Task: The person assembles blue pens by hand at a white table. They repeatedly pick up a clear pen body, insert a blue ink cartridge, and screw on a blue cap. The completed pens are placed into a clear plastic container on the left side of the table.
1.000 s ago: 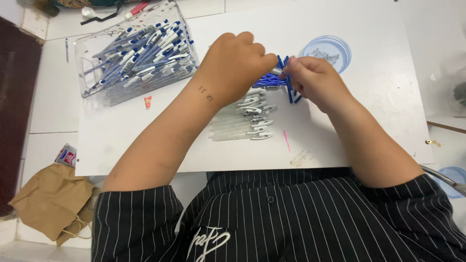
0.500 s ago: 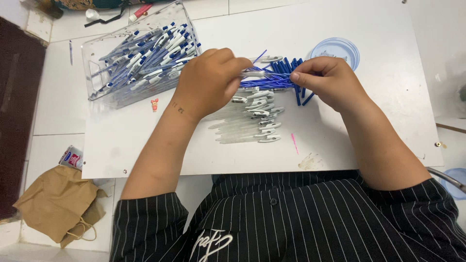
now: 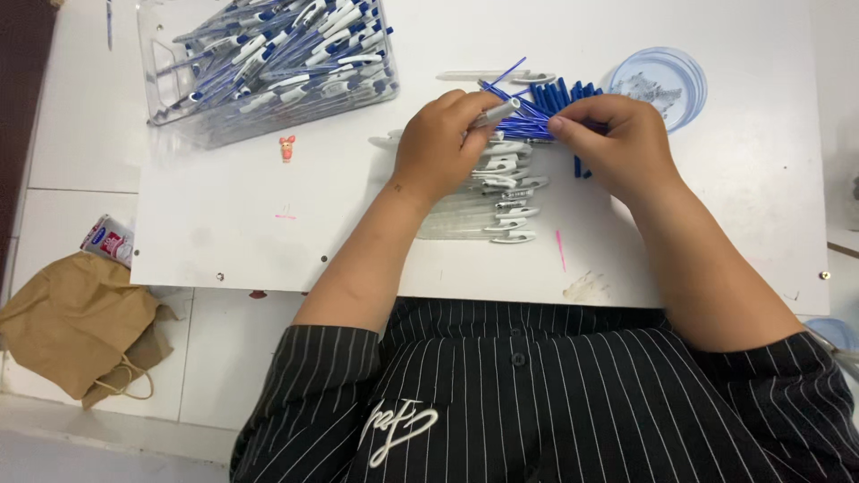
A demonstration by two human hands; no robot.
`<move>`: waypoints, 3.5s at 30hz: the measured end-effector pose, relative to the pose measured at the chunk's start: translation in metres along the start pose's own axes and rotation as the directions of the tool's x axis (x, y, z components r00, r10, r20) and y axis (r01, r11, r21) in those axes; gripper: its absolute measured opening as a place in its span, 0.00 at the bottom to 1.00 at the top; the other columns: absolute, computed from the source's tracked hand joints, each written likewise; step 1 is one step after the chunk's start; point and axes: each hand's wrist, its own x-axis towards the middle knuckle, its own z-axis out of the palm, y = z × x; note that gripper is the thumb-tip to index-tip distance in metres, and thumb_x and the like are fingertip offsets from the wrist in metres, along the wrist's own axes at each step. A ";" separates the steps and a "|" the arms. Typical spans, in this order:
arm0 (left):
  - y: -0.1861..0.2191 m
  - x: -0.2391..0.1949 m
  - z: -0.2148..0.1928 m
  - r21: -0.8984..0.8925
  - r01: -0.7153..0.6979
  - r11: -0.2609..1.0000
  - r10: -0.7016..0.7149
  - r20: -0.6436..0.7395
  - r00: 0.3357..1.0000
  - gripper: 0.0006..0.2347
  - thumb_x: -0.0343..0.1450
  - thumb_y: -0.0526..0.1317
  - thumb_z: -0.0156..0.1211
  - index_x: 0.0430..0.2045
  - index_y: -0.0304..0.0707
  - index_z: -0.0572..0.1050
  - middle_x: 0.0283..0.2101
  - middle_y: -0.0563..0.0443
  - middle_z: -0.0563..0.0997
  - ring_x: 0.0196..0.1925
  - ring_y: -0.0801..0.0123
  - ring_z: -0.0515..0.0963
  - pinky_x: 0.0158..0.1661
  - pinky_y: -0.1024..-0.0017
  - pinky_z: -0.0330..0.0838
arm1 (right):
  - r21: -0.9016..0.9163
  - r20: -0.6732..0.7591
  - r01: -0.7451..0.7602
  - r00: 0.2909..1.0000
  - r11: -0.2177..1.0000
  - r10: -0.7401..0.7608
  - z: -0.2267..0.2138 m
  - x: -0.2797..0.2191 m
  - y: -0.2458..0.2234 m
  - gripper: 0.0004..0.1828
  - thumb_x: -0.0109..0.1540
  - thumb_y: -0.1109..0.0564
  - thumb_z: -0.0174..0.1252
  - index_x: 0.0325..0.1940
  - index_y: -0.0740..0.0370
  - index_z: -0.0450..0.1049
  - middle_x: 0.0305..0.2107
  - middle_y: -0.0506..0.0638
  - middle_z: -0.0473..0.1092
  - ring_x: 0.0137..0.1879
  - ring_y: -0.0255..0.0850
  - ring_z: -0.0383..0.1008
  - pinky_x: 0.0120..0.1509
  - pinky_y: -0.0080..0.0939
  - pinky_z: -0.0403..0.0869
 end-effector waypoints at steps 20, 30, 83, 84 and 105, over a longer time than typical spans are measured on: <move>0.008 0.008 -0.072 -0.382 0.224 0.896 -0.274 -0.079 0.959 0.09 0.79 0.42 0.50 0.52 0.48 0.70 0.33 0.60 0.70 0.38 0.75 0.70 0.44 0.74 0.64 | -0.364 0.122 0.385 0.922 0.848 -0.367 0.028 0.036 0.003 0.07 0.68 0.57 0.68 0.50 0.52 0.86 0.41 0.53 0.73 0.50 0.55 0.68 0.61 0.51 0.64; 0.023 0.004 -0.080 -0.173 0.066 0.983 -0.049 0.106 0.993 0.05 0.75 0.36 0.59 0.42 0.43 0.80 0.40 0.56 0.84 0.44 0.65 0.75 0.43 0.70 0.71 | -0.423 0.110 0.562 0.810 0.711 -0.576 0.015 0.044 0.009 0.05 0.66 0.58 0.76 0.45 0.56 0.87 0.40 0.53 0.77 0.48 0.48 0.76 0.60 0.54 0.61; 0.084 -0.003 -0.019 -0.398 -0.081 0.914 0.058 -0.070 0.996 0.11 0.75 0.38 0.61 0.51 0.42 0.79 0.40 0.48 0.84 0.41 0.61 0.85 0.42 0.68 0.80 | 0.224 -0.199 0.309 0.943 0.924 -0.267 -0.007 -0.048 -0.069 0.17 0.62 0.69 0.65 0.55 0.75 0.77 0.43 0.65 0.75 0.46 0.49 0.79 0.46 0.43 0.80; 0.086 -0.007 -0.014 -0.520 0.034 0.853 -0.060 -0.032 0.998 0.10 0.76 0.39 0.59 0.51 0.45 0.79 0.39 0.52 0.85 0.40 0.69 0.86 0.40 0.74 0.81 | 0.324 -0.171 0.238 0.967 0.916 -0.191 0.000 -0.050 -0.065 0.18 0.62 0.68 0.64 0.57 0.73 0.76 0.44 0.64 0.75 0.47 0.47 0.79 0.46 0.44 0.81; 0.068 -0.010 -0.044 -0.168 -0.267 0.949 0.284 0.088 0.955 0.08 0.74 0.31 0.61 0.46 0.31 0.79 0.36 0.39 0.82 0.39 0.53 0.84 0.44 0.61 0.80 | -0.022 -0.061 0.377 0.924 0.926 -0.378 -0.029 -0.033 -0.053 0.04 0.63 0.74 0.66 0.41 0.74 0.81 0.20 0.57 0.72 0.24 0.42 0.71 0.27 0.37 0.71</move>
